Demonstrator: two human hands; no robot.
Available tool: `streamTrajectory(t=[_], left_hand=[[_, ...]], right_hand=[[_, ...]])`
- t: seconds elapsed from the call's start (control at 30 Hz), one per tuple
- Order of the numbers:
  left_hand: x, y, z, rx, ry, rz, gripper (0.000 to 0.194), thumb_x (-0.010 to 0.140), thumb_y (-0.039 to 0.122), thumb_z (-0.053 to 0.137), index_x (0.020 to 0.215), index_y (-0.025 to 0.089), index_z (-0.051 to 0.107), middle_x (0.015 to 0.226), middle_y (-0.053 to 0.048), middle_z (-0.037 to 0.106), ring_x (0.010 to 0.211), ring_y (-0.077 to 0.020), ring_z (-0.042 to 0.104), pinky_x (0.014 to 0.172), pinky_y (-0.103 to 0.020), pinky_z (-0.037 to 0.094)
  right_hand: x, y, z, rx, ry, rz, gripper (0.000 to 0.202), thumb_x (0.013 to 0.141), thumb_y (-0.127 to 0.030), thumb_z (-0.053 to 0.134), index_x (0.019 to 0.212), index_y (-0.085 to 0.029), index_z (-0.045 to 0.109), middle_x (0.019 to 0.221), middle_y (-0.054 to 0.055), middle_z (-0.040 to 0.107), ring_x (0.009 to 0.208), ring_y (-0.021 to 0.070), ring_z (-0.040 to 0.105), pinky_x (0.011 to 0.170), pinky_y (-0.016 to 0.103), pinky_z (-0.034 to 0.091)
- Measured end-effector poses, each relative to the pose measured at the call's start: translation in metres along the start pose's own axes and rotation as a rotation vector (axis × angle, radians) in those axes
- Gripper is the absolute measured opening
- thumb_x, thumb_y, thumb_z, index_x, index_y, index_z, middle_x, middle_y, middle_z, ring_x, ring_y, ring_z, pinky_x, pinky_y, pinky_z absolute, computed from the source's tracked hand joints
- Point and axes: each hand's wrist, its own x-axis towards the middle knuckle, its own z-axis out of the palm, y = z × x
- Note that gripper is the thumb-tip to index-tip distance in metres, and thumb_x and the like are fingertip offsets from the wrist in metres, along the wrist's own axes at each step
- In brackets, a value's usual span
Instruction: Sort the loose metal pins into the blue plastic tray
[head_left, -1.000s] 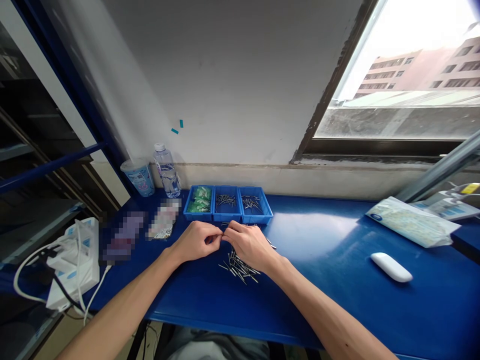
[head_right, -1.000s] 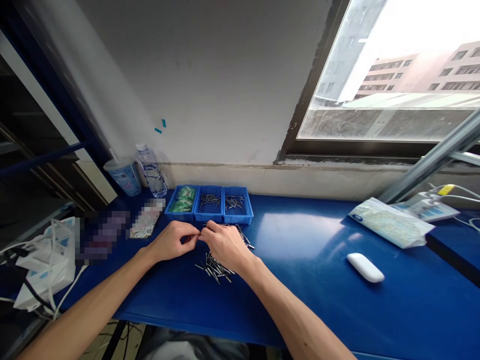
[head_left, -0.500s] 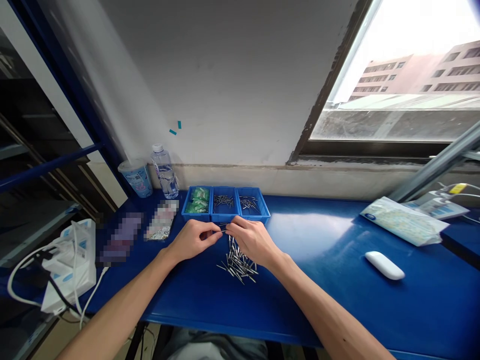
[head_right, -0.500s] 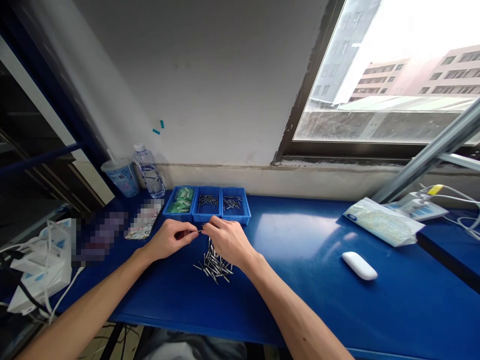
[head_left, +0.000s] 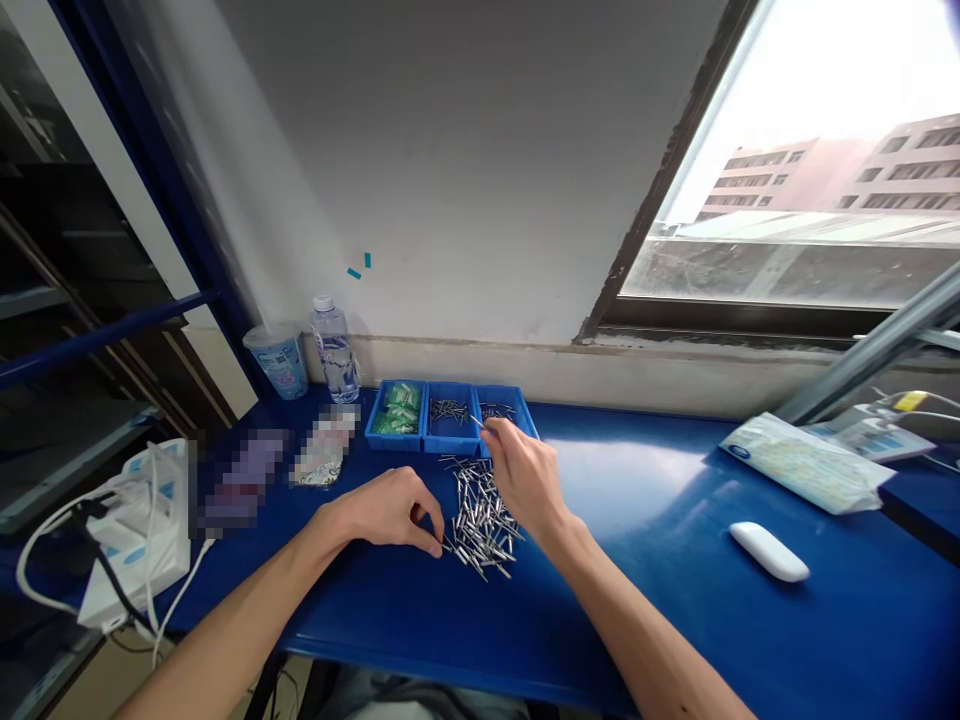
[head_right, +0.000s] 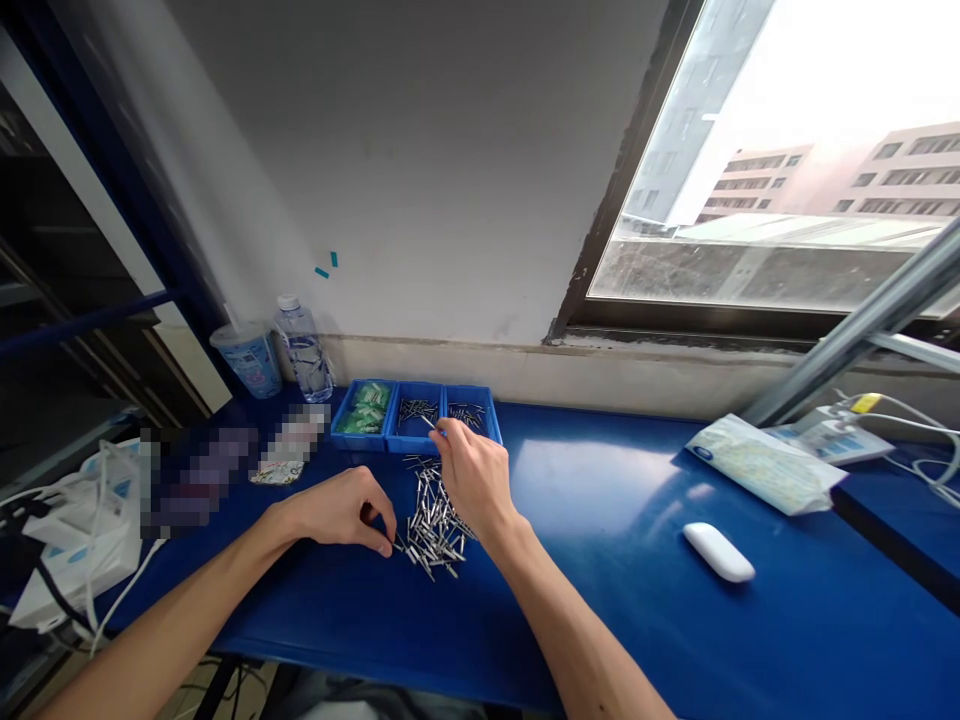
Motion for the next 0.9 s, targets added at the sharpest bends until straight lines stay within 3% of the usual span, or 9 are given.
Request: streamTrajectory(t=[0.1, 0.17, 0.3, 0.53, 0.7, 0.9], left_hand=[[0.001, -0.001, 0.002, 0.020, -0.012, 0.015, 0.013, 0.082, 0.037, 0.085, 0.085, 0.024, 0.086, 0.055, 0.004, 0.058, 0.047, -0.0095, 0.049, 0.047, -0.024, 0.032], [0.001, -0.002, 0.003, 0.038, -0.010, 0.021, 0.010, 0.083, 0.035, 0.084, 0.085, 0.025, 0.085, 0.056, 0.004, 0.058, 0.048, -0.0098, 0.050, 0.048, -0.024, 0.032], [0.001, -0.001, 0.003, 0.077, -0.029, 0.005, 0.008, 0.086, 0.033, 0.081, 0.086, 0.025, 0.084, 0.056, 0.005, 0.056, 0.049, -0.0100, 0.051, 0.049, -0.025, 0.031], [0.001, 0.006, 0.001, 0.146, -0.051, -0.054, 0.005, 0.089, 0.028, 0.077, 0.086, 0.025, 0.081, 0.056, 0.006, 0.054, 0.050, -0.0095, 0.051, 0.050, -0.024, 0.029], [0.000, 0.004, 0.001, 0.157, -0.028, -0.050, 0.007, 0.091, 0.027, 0.075, 0.086, 0.024, 0.079, 0.059, 0.006, 0.057, 0.051, -0.0097, 0.050, 0.052, -0.025, 0.030], [-0.001, 0.004, -0.005, 0.148, -0.030, -0.138, 0.013, 0.094, 0.033, 0.072, 0.091, 0.022, 0.078, 0.061, 0.004, 0.058, 0.055, -0.0115, 0.052, 0.055, -0.025, 0.031]], right_hand=[[0.003, 0.001, 0.005, -0.133, -0.258, 0.086, 0.027, 0.113, -0.035, 0.040, 0.117, -0.019, 0.061, 0.070, 0.002, 0.072, 0.058, 0.0186, 0.065, 0.054, 0.027, 0.029], [0.001, 0.001, 0.006, -0.157, -0.341, 0.087, 0.021, 0.112, -0.031, 0.044, 0.112, -0.020, 0.062, 0.075, 0.002, 0.075, 0.061, 0.0186, 0.068, 0.054, 0.027, 0.027], [-0.004, -0.006, 0.005, -0.104, -0.388, -0.006, 0.021, 0.112, -0.027, 0.045, 0.105, -0.020, 0.064, 0.085, 0.003, 0.077, 0.066, 0.0168, 0.069, 0.057, 0.027, 0.026], [-0.008, -0.019, 0.006, -0.006, -0.550, -0.292, 0.029, 0.110, -0.021, 0.045, 0.085, -0.019, 0.060, 0.076, 0.001, 0.070, 0.058, 0.0124, 0.058, 0.055, 0.028, 0.023], [-0.010, -0.018, 0.007, 0.022, -0.550, -0.274, 0.029, 0.110, -0.020, 0.045, 0.086, -0.019, 0.060, 0.074, 0.000, 0.068, 0.057, 0.0116, 0.054, 0.056, 0.027, 0.024], [-0.011, -0.013, 0.010, 0.043, -0.550, -0.251, 0.031, 0.111, -0.022, 0.041, 0.088, -0.019, 0.062, 0.075, 0.000, 0.069, 0.057, 0.0119, 0.055, 0.056, 0.027, 0.023]])
